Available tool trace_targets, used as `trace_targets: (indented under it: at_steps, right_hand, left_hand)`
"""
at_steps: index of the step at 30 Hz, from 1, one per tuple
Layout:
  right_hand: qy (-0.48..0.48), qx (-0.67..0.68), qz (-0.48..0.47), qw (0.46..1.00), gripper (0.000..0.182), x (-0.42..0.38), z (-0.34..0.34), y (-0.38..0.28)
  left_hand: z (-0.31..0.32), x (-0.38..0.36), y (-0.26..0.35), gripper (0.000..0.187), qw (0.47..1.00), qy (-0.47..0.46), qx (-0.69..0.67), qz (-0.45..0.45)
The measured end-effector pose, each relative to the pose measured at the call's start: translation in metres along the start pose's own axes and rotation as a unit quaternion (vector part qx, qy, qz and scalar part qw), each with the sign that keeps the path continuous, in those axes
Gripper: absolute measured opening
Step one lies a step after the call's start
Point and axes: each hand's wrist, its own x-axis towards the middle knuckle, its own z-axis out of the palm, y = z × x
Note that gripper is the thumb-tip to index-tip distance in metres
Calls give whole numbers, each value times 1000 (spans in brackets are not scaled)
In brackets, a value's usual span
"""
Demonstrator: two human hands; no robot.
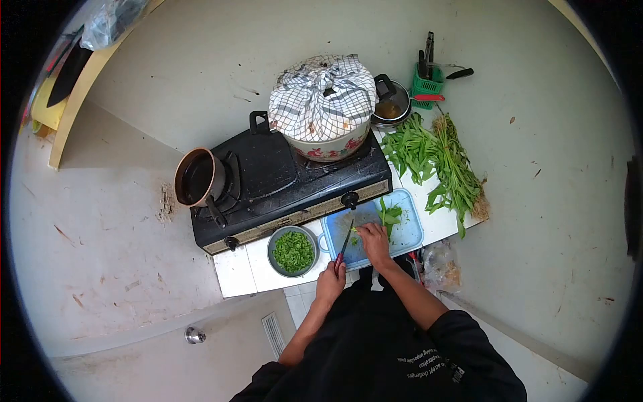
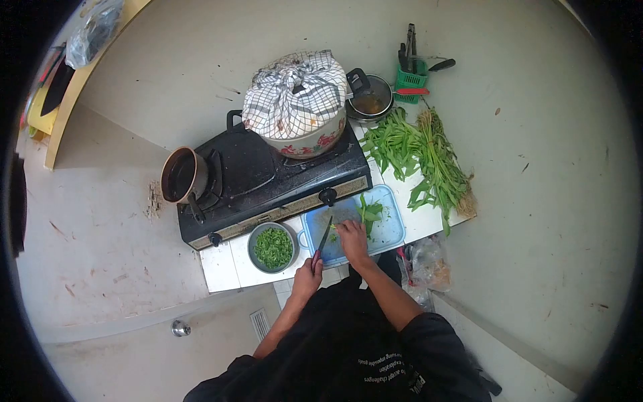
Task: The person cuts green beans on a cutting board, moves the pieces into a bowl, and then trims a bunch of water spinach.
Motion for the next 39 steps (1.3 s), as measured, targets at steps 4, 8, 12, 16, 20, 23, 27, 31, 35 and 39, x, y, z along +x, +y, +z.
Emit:
trace_targets:
  at_steps: [4,8,12,16,20,23,27,31,35,39]
  right_hand:
    - [-1,11,3,1000,20,-2,0,0]
    - [-2,-11,-2,1000,25,-5,2,2]
    - [-8,-7,-2,1000,28,-5,-5,-2]
    - [16,10,1,1000,26,-5,0,1]
    - [12,24,7,1000,23,-5,-1,0]
    - [17,24,5,1000,22,-5,-1,2]
    - [19,22,4,1000,22,-4,-1,2]
    - [15,35,14,999,21,-4,-2,1]
    - [14,37,13,999,21,-5,-1,1]
    - [7,30,8,1000,24,-6,0,2]
  left_hand:
    - [-3,-1,3,36,1000,5,1,5]
    - [-3,5,0,32,998,-19,-45,35]
    - [9,8,-10,36,998,-43,-31,34]
    - [6,7,-5,45,999,-48,-23,11]
    - [0,3,-1,51,999,-33,16,10]
    - [-1,3,-2,52,1000,-20,-4,7]
    - [-4,3,3,51,1000,-24,0,7]
    - [3,3,3,50,999,-19,25,10]
    - [1,1,7,49,998,-17,54,9]
    - [1,-1,9,47,997,-10,73,12]
